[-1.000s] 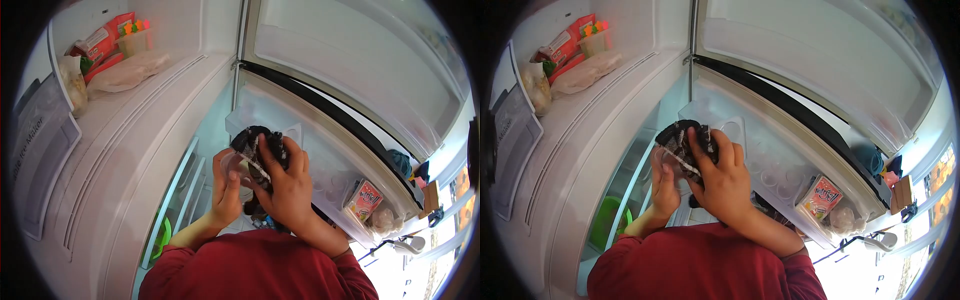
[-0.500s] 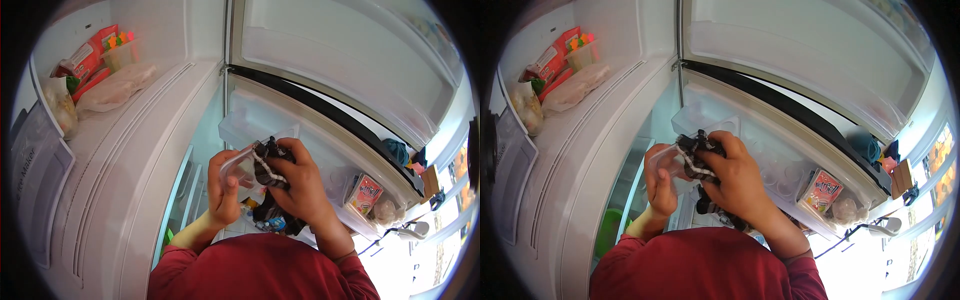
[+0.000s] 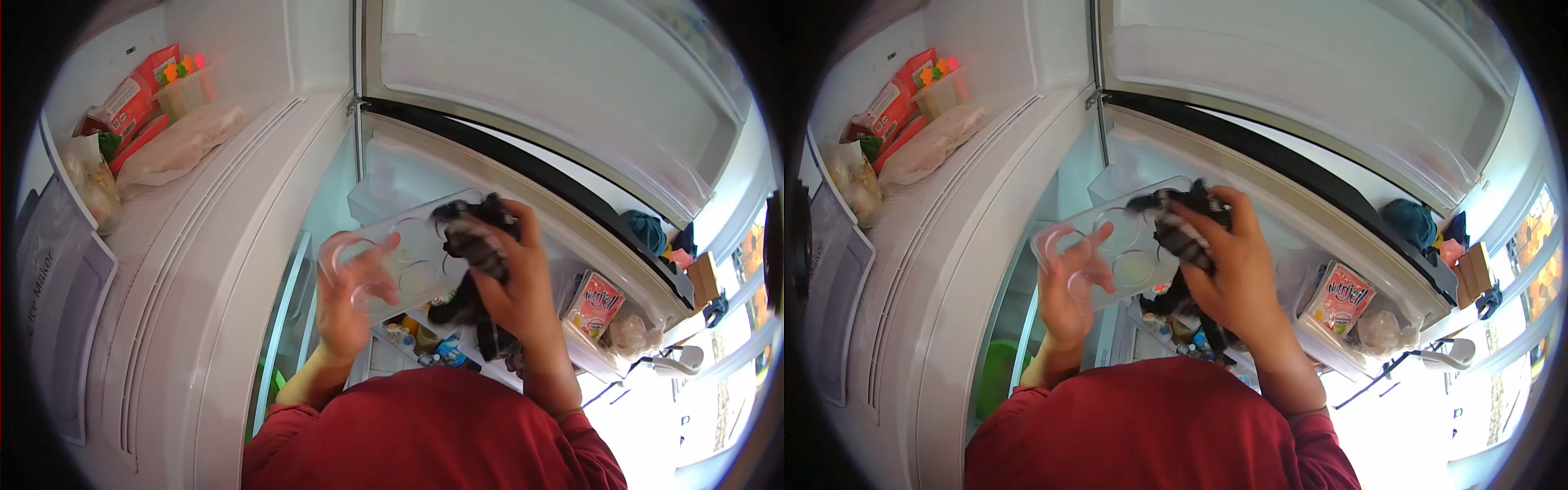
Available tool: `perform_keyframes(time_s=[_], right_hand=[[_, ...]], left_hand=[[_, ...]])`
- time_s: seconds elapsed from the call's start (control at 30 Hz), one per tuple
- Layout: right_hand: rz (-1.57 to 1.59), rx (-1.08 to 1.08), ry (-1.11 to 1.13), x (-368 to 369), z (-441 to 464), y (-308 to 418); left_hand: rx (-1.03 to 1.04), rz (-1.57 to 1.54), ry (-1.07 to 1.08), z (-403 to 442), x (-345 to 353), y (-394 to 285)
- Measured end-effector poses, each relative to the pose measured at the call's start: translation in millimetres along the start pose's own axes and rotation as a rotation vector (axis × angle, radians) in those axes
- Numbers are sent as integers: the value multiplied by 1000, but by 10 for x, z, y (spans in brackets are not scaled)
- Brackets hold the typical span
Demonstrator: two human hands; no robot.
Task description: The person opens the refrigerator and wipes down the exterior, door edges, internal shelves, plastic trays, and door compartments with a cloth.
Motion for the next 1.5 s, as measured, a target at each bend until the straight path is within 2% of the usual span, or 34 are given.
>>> perform_keyframes(time_s=[0.07, 0.13, 0.27, 0.33, 0.37, 0.43, 0.47, 0.57, 0.63, 0.7, 0.73, 0.83, 1.03, 1.13, 1.2, 1.23, 1.3, 1.37, 1.43, 1.47, 1.5], right_hand=[[-56, 21, -12, 151, -27, 4], [-63, 37, -13, 225, -33, -10], [10, 1, 88, 197, 64, -183], [246, -4, 204, 154, 71, -211], [244, -1, 206, 109, 52, -245], [907, 244, -60, -58, 24, -527], [908, 243, -57, -74, 39, -481], [487, -15, -90, -177, 85, -60], [83, -263, 0, 9, 27, 275], [-134, -140, 101, 288, -26, 363], [-133, -138, 98, 339, -47, 376], [-165, -92, 14, 334, -59, 319], [-31, -143, 93, 239, -34, 297], [66, -265, 170, 154, -30, 166], [496, -220, 146, 68, 3, -22], [496, -224, 154, 67, -13, -14], [746, 34, -52, -51, -39, -189], [666, 34, -28, -14, -46, -157], [38, -169, -12, 73, -51, 119], [-120, -148, 4, 135, -67, 217], [-116, -147, 8, 197, -92, 256]], left_hand=[[48, 74, 27, -78, 48, 10], [114, 241, -53, -96, -2, 7], [98, 226, 23, -15, -68, 20], [78, 139, 50, 20, -95, 69], [76, 137, 48, 27, -87, 69], [42, 73, -43, 48, -126, 62], [32, 52, -75, 58, -128, 49], [-18, 42, -89, 55, -43, 62], [-1, -54, -80, 25, 12, 87], [34, 28, -80, -64, 108, 58], [74, 109, -87, -111, 136, 17], [34, 61, -99, -138, 144, 119], [118, 173, 4, -99, 88, 77], [89, 114, 46, -48, 90, 107], [15, 46, 57, -13, 89, 164], [-51, -4, 57, -4, 89, 214], [-69, -23, 8, -4, 103, 220], [-100, -40, -44, -45, 106, 234], [-72, -27, 11, -74, 172, 200], [-76, -25, 6, -84, 186, 204], [-17, 53, -15, -88, 190, 155]])
Point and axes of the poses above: each hand's wrist, its own z-axis towards the middle knuckle, its own x-axis out of the palm, y = z × x, the point moved 8 cm from there along z, towards the middle knuckle, and after that the axes turned 4 degrees about y, right-handed, at the moved point
